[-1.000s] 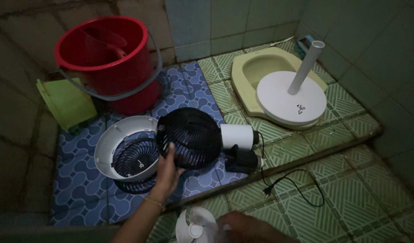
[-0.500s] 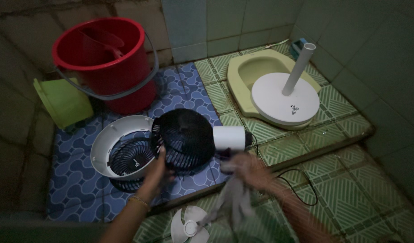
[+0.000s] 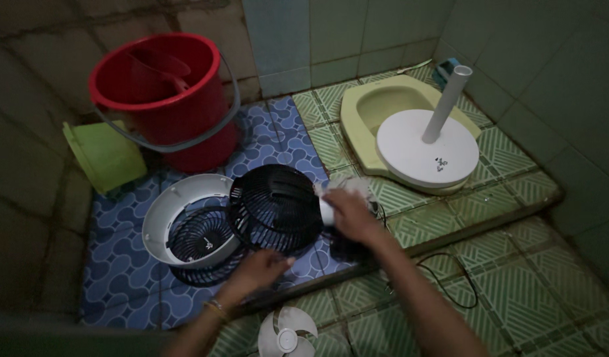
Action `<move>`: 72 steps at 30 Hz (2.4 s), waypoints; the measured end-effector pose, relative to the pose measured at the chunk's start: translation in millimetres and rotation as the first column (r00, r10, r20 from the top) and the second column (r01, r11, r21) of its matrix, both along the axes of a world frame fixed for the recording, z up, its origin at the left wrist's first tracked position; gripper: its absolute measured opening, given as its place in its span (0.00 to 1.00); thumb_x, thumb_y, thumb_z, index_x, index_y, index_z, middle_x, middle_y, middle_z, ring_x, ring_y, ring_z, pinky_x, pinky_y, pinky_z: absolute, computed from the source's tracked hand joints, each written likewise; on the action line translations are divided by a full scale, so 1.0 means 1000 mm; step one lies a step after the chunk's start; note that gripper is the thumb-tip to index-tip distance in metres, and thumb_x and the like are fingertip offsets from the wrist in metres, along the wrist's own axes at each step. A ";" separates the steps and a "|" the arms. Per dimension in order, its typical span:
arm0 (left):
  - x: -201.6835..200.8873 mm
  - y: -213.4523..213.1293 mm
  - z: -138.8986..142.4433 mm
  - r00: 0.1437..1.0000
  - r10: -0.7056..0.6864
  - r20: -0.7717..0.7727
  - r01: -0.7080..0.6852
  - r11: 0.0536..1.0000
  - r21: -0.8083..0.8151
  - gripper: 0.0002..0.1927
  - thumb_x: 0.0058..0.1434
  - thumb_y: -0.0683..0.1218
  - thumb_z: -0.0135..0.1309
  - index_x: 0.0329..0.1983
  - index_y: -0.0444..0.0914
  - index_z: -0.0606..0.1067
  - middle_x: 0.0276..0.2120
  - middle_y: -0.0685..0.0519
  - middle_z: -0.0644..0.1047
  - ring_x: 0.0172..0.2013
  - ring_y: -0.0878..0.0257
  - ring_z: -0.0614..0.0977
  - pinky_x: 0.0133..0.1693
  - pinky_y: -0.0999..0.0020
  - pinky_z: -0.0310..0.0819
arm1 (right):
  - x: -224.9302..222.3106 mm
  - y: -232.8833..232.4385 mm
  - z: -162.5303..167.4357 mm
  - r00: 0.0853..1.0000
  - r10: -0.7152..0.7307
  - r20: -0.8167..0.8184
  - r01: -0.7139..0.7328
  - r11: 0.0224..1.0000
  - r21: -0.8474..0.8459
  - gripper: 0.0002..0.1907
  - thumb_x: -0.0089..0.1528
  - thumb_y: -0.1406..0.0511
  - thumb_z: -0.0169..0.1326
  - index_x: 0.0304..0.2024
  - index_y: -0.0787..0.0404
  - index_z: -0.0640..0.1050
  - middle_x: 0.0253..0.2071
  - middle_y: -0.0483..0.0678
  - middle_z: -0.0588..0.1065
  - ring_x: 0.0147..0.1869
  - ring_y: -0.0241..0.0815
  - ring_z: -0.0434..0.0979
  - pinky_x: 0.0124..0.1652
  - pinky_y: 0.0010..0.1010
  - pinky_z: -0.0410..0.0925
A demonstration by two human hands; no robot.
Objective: The person disassembles a small electric fan on a tiled bathroom floor, wiping the black front grille and motor housing with a cloth. They separate the grille from the motor, wipe the motor body and blade area, then align the grille back onto the motor and press the parts together.
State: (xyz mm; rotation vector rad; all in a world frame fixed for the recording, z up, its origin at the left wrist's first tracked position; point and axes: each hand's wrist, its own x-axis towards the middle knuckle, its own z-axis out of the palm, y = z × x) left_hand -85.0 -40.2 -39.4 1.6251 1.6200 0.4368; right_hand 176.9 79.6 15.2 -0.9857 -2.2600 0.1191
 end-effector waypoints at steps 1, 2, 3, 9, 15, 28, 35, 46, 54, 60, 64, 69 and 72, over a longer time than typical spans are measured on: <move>0.008 -0.002 0.000 1.000 0.021 0.019 -0.022 0.998 0.051 0.27 0.57 0.65 0.59 0.40 0.36 0.82 0.28 0.46 0.82 0.29 0.57 0.83 0.36 0.61 0.78 | 0.004 0.005 -0.003 0.999 -0.041 0.006 0.041 0.999 -0.029 0.17 0.58 0.67 0.53 0.50 0.58 0.80 0.52 0.57 0.79 0.56 0.61 0.78 0.54 0.56 0.63; 0.019 -0.004 -0.001 0.999 0.038 0.036 -0.041 0.994 0.103 0.26 0.56 0.63 0.60 0.43 0.37 0.81 0.31 0.46 0.83 0.31 0.57 0.84 0.37 0.61 0.79 | 0.010 0.010 -0.004 0.997 -0.076 -0.026 0.072 0.990 -0.118 0.16 0.60 0.66 0.53 0.50 0.58 0.79 0.51 0.57 0.79 0.55 0.61 0.78 0.54 0.52 0.65; 0.030 -0.003 -0.002 0.997 0.053 0.054 -0.061 0.986 0.157 0.25 0.56 0.61 0.62 0.45 0.37 0.80 0.33 0.46 0.83 0.33 0.56 0.85 0.39 0.61 0.80 | 0.016 0.015 -0.001 0.992 -0.114 -0.054 0.101 0.974 -0.205 0.15 0.62 0.66 0.53 0.51 0.59 0.79 0.51 0.58 0.79 0.55 0.61 0.78 0.54 0.48 0.67; 0.099 0.006 -0.014 0.985 -0.106 0.138 0.008 0.820 0.572 0.32 0.54 0.52 0.69 0.56 0.31 0.72 0.47 0.37 0.77 0.46 0.43 0.81 0.48 0.55 0.76 | 0.051 0.024 0.009 0.876 -0.321 -0.360 0.294 0.947 -0.130 0.14 0.61 0.70 0.55 0.50 0.60 0.81 0.46 0.56 0.81 0.51 0.54 0.82 0.53 0.39 0.71; 0.129 0.014 -0.020 0.927 -0.051 0.372 -0.067 0.953 0.297 0.24 0.58 0.51 0.63 0.54 0.36 0.73 0.44 0.42 0.77 0.38 0.49 0.84 0.39 0.59 0.80 | 0.045 -0.010 0.050 0.698 -0.205 -0.686 -0.094 0.924 -0.371 0.14 0.65 0.66 0.55 0.53 0.64 0.77 0.47 0.52 0.80 0.46 0.36 0.81 0.44 0.28 0.75; 0.138 0.026 -0.039 0.867 0.116 0.485 -0.249 0.944 0.219 0.17 0.61 0.49 0.59 0.49 0.34 0.77 0.36 0.47 0.81 0.35 0.61 0.83 0.40 0.65 0.77 | 0.040 0.013 -0.013 0.861 -0.456 -0.224 0.349 0.851 -0.392 0.07 0.65 0.68 0.55 0.43 0.65 0.79 0.42 0.57 0.79 0.46 0.54 0.81 0.47 0.37 0.72; 0.124 0.025 -0.033 0.833 0.149 0.533 -0.194 0.981 0.028 0.16 0.65 0.51 0.57 0.46 0.32 0.78 0.33 0.47 0.81 0.34 0.62 0.80 0.38 0.66 0.75 | 0.108 -0.042 0.023 0.746 -0.331 -0.578 -0.042 0.843 -0.537 0.09 0.64 0.70 0.53 0.46 0.63 0.79 0.46 0.45 0.79 0.47 0.34 0.77 0.46 0.28 0.70; 0.116 0.012 -0.034 0.840 0.072 0.538 -0.191 0.967 0.168 0.19 0.69 0.56 0.50 0.44 0.35 0.78 0.35 0.50 0.80 0.37 0.62 0.80 0.42 0.67 0.74 | 0.029 -0.096 -0.032 0.979 0.095 -0.183 -0.110 0.991 -0.072 0.31 0.54 0.68 0.56 0.60 0.72 0.71 0.60 0.69 0.70 0.63 0.70 0.68 0.60 0.51 0.61; 0.117 0.015 -0.034 0.697 0.097 0.711 -0.164 0.986 0.026 0.19 0.69 0.56 0.49 0.43 0.36 0.79 0.31 0.56 0.80 0.32 0.69 0.79 0.38 0.72 0.75 | 0.036 -0.080 -0.049 0.862 -0.487 -0.141 0.380 0.805 -0.455 0.12 0.70 0.60 0.50 0.44 0.61 0.79 0.47 0.59 0.80 0.54 0.58 0.79 0.54 0.41 0.71; 0.101 0.012 -0.032 0.710 0.181 0.681 -0.222 0.975 -0.028 0.20 0.68 0.57 0.47 0.47 0.37 0.77 0.33 0.60 0.78 0.34 0.70 0.77 0.37 0.72 0.75 | 0.079 -0.054 -0.048 0.571 -0.739 -0.359 0.402 0.632 -0.662 0.17 0.71 0.60 0.46 0.51 0.67 0.76 0.48 0.60 0.78 0.50 0.56 0.76 0.51 0.43 0.68; 0.090 0.013 -0.027 0.710 0.176 0.682 -0.215 0.976 -0.028 0.22 0.72 0.58 0.45 0.48 0.35 0.78 0.34 0.56 0.77 0.35 0.67 0.75 0.40 0.71 0.73 | 0.091 -0.057 -0.037 0.566 -0.694 -0.446 0.230 0.652 -0.723 0.18 0.69 0.59 0.46 0.51 0.65 0.76 0.45 0.57 0.78 0.48 0.50 0.77 0.48 0.40 0.70; 0.090 0.019 -0.026 0.718 0.121 0.685 -0.213 0.976 0.052 0.20 0.72 0.56 0.46 0.48 0.36 0.78 0.36 0.57 0.77 0.38 0.70 0.75 0.43 0.72 0.72 | 0.030 -0.105 -0.034 0.950 -0.096 -0.296 -0.006 0.946 -0.325 0.12 0.66 0.63 0.50 0.46 0.63 0.79 0.42 0.55 0.76 0.50 0.50 0.76 0.51 0.38 0.69; 0.090 0.021 -0.024 0.700 -0.100 0.707 -0.157 0.945 0.288 0.18 0.69 0.54 0.48 0.49 0.36 0.78 0.44 0.57 0.80 0.46 0.68 0.79 0.49 0.71 0.72 | 0.009 -0.105 -0.037 0.957 -0.121 -0.263 0.044 0.959 -0.279 0.08 0.67 0.65 0.48 0.43 0.64 0.73 0.46 0.58 0.71 0.52 0.51 0.73 0.54 0.37 0.67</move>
